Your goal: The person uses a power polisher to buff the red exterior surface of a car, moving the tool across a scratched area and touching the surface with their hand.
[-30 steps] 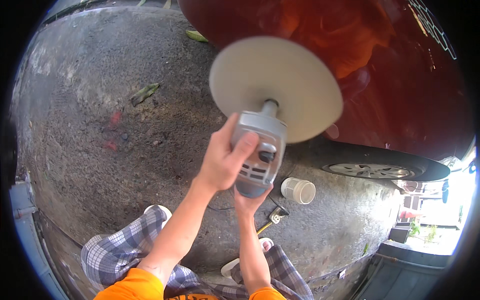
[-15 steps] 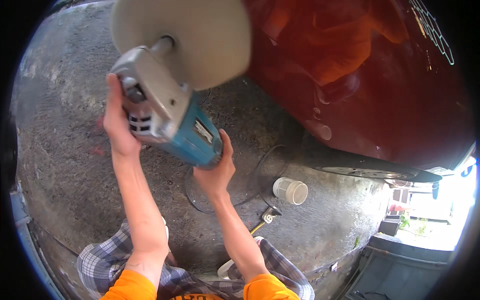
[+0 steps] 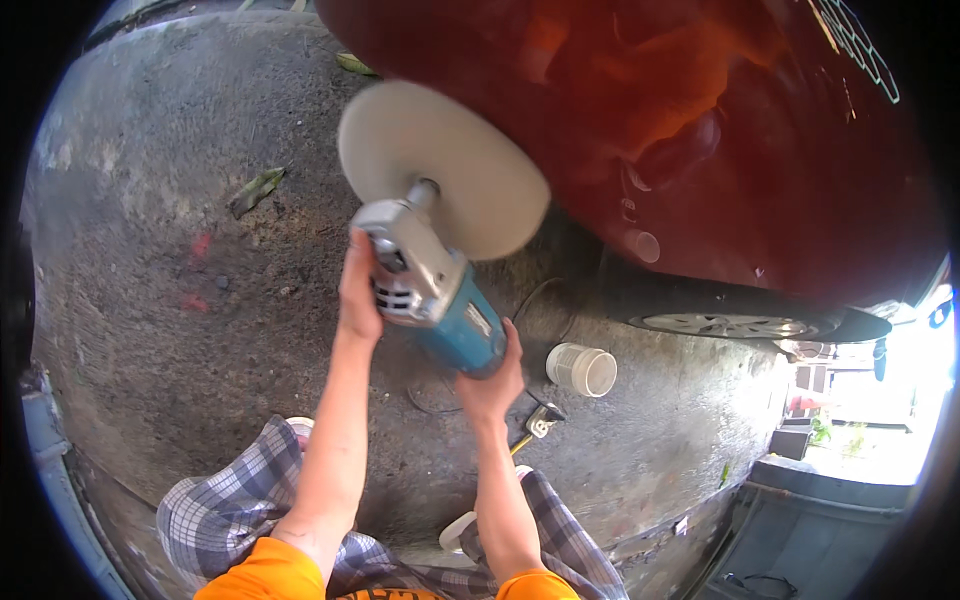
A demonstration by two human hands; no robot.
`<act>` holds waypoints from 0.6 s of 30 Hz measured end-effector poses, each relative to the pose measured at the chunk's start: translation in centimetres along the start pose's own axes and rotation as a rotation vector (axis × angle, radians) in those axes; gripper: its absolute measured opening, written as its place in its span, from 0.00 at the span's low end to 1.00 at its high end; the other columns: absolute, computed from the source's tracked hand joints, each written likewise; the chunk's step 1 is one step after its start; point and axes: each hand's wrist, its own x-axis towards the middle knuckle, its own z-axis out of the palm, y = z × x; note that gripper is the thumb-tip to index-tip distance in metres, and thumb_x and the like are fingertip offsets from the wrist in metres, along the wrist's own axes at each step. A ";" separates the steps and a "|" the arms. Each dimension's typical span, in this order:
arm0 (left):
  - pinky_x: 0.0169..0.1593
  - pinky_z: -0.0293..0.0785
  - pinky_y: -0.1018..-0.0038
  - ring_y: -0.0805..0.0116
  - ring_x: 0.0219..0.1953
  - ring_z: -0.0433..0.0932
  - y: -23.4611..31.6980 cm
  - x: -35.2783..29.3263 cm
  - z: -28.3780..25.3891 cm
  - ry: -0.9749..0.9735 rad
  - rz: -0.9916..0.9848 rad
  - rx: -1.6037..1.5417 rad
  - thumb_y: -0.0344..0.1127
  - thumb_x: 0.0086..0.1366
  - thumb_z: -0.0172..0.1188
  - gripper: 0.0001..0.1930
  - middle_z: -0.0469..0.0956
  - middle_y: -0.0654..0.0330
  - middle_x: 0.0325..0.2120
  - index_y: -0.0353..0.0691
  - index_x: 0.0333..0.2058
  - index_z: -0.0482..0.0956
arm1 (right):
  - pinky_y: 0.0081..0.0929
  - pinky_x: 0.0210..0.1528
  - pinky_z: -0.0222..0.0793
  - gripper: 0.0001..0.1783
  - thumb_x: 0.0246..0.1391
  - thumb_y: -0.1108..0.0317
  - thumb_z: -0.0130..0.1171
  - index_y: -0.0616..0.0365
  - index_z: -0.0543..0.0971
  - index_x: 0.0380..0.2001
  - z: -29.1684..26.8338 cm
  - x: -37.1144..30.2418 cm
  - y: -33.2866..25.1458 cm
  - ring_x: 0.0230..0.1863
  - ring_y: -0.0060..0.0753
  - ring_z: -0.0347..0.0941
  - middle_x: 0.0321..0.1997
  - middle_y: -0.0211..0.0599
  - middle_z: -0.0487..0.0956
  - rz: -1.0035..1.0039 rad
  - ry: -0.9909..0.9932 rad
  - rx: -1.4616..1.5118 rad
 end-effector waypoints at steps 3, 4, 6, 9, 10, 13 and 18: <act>0.47 0.69 0.74 0.74 0.41 0.73 -1.9 -2.1 2.8 -0.056 -0.011 0.035 0.61 0.71 0.45 0.31 0.78 0.62 0.38 0.33 0.49 0.74 | 0.39 0.56 0.70 0.51 0.28 0.77 0.68 0.54 0.63 0.63 -2.1 -1.2 2.4 0.52 0.50 0.76 0.50 0.49 0.78 -0.036 0.054 0.051; 0.45 0.70 0.75 0.74 0.40 0.73 -1.9 -2.6 3.8 -0.083 -0.005 0.068 0.60 0.71 0.46 0.30 0.77 0.62 0.37 0.34 0.49 0.73 | 0.39 0.56 0.70 0.51 0.28 0.77 0.68 0.54 0.63 0.63 -2.6 -1.5 3.4 0.52 0.50 0.76 0.50 0.49 0.78 -0.027 0.060 0.065; 0.41 0.70 0.77 0.76 0.36 0.72 -1.4 -3.7 6.0 -0.125 0.011 0.094 0.55 0.71 0.50 0.25 0.76 0.63 0.35 0.36 0.49 0.73 | 0.38 0.59 0.67 0.52 0.28 0.78 0.69 0.56 0.61 0.64 -3.3 -1.8 5.3 0.56 0.48 0.73 0.54 0.49 0.75 -0.058 0.097 0.114; 0.41 0.71 0.76 0.75 0.37 0.74 -0.1 -4.0 8.1 -0.167 0.067 0.128 0.53 0.70 0.54 0.24 0.78 0.62 0.33 0.34 0.47 0.73 | 0.37 0.60 0.65 0.54 0.29 0.78 0.70 0.57 0.58 0.65 -3.3 -2.0 6.2 0.58 0.48 0.71 0.57 0.50 0.72 -0.042 0.116 0.175; 0.41 0.71 0.76 0.75 0.37 0.74 0.8 -3.9 8.5 -0.172 0.069 0.132 0.53 0.70 0.54 0.24 0.78 0.62 0.33 0.34 0.47 0.73 | 0.36 0.60 0.65 0.53 0.32 0.77 0.71 0.57 0.57 0.65 -3.1 -1.7 6.0 0.58 0.44 0.71 0.56 0.49 0.72 -0.048 0.100 0.227; 0.41 0.72 0.75 0.74 0.37 0.74 4.5 -3.2 8.5 -0.132 0.125 0.190 0.54 0.68 0.55 0.26 0.79 0.61 0.34 0.33 0.47 0.73 | 0.34 0.61 0.65 0.52 0.34 0.77 0.71 0.57 0.57 0.65 -1.7 0.0 1.7 0.58 0.40 0.70 0.57 0.47 0.72 -0.088 0.082 0.391; 0.62 0.61 0.69 0.66 0.57 0.68 10.1 0.2 3.2 0.071 0.154 0.300 0.59 0.73 0.40 0.32 0.73 0.55 0.53 0.34 0.58 0.69 | 0.35 0.58 0.70 0.51 0.34 0.75 0.71 0.51 0.59 0.65 2.6 2.8 -5.4 0.53 0.41 0.77 0.53 0.46 0.78 -0.132 -0.015 0.319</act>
